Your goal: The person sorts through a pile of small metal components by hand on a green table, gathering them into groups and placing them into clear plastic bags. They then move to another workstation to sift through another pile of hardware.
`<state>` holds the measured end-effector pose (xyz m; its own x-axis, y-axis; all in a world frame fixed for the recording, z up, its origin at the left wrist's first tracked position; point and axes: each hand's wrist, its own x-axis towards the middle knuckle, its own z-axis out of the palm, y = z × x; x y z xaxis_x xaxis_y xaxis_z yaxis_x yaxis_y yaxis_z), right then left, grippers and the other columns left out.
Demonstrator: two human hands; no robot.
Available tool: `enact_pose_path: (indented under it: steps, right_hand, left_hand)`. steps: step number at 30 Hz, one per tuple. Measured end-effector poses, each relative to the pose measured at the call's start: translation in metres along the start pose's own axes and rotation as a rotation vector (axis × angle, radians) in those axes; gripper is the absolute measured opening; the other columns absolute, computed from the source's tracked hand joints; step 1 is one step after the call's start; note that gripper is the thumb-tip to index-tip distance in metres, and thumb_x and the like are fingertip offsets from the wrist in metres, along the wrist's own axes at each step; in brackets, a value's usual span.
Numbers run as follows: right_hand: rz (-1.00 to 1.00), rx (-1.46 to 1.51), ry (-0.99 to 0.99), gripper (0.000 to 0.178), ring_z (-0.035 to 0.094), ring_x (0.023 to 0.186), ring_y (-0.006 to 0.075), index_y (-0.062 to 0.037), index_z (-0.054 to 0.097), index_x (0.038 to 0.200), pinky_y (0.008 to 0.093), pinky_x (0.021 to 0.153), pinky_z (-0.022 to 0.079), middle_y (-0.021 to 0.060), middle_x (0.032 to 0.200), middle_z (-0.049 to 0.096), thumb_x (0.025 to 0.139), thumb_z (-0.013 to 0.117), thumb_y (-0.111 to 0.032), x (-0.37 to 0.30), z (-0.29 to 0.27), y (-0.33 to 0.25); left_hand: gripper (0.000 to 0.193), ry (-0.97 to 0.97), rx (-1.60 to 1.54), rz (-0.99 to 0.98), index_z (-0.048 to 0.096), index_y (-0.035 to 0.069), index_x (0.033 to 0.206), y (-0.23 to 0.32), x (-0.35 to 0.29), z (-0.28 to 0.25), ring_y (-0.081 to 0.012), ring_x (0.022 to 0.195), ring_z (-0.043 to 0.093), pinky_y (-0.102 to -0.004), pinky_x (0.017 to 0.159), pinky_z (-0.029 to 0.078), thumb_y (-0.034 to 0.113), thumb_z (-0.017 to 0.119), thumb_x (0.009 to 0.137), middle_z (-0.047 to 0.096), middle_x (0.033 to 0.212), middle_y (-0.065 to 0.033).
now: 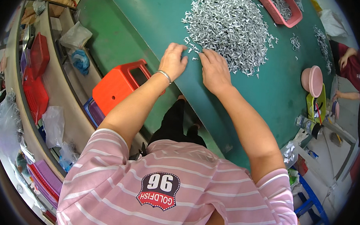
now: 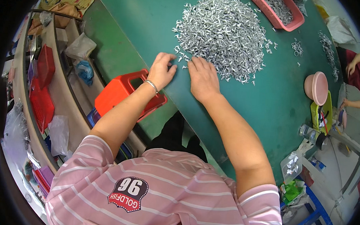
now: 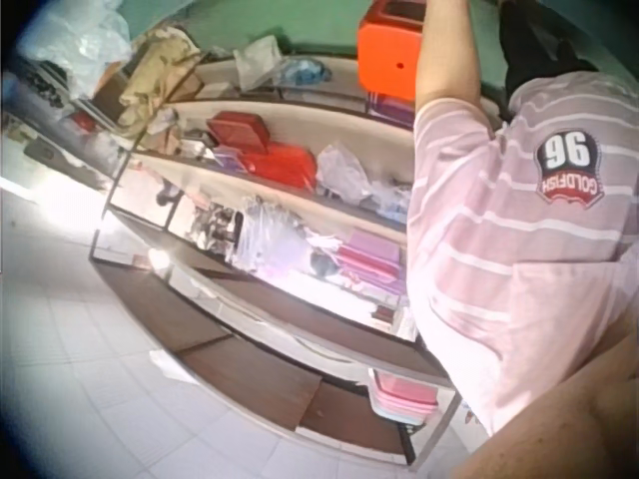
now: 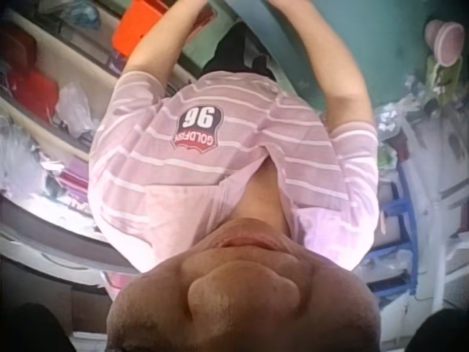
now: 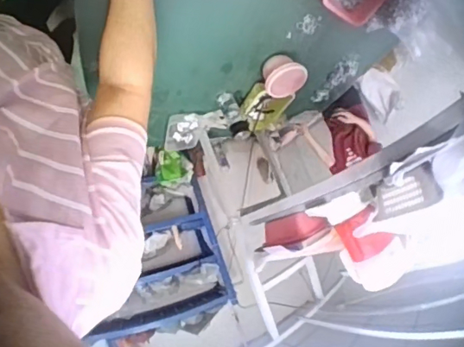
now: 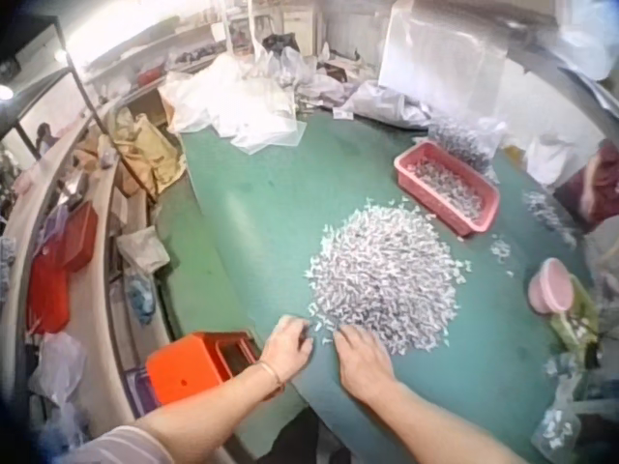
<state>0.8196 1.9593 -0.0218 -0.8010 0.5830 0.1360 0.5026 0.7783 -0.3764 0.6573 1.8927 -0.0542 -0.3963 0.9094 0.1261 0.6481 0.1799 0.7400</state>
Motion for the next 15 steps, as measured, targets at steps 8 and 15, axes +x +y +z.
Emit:
enact_pose_path:
  steps: [8, 15]
  right_hand:
    - [0.037, 0.027, -0.102, 0.033, 0.047, 0.106, 0.0282, -0.0024, 0.055, 0.103, 0.0396, 0.09, 0.037, 0.0109, 0.11, 0.051, 0.07, 0.052, 0.001, -0.048, -0.012, 0.019]
    - [0.11, -0.059, 0.231, 0.039, 0.046, 0.108, 0.0295, -0.0064, 0.056, 0.109, 0.0443, 0.092, 0.033, 0.0117, 0.114, 0.051, 0.07, 0.055, -0.001, 0.003, -0.043, 0.03]
  left_hand:
    - [0.018, -0.123, -0.022, 0.154, 0.058, 0.004, 0.087, 0.01, -0.019, 0.011, -0.0315, 0.089, 0.051, -0.0381, 0.079, 0.043, 0.0, 0.06, 0.07, 0.052, 0.092, -0.0124]
    - [0.037, -0.015, 0.031, 0.219, 0.054, 0.006, 0.104, 0.044, 0.022, 0.012, -0.0323, 0.096, 0.048, -0.0386, 0.083, 0.04, -0.004, 0.057, 0.068, 0.051, 0.103, -0.0129]
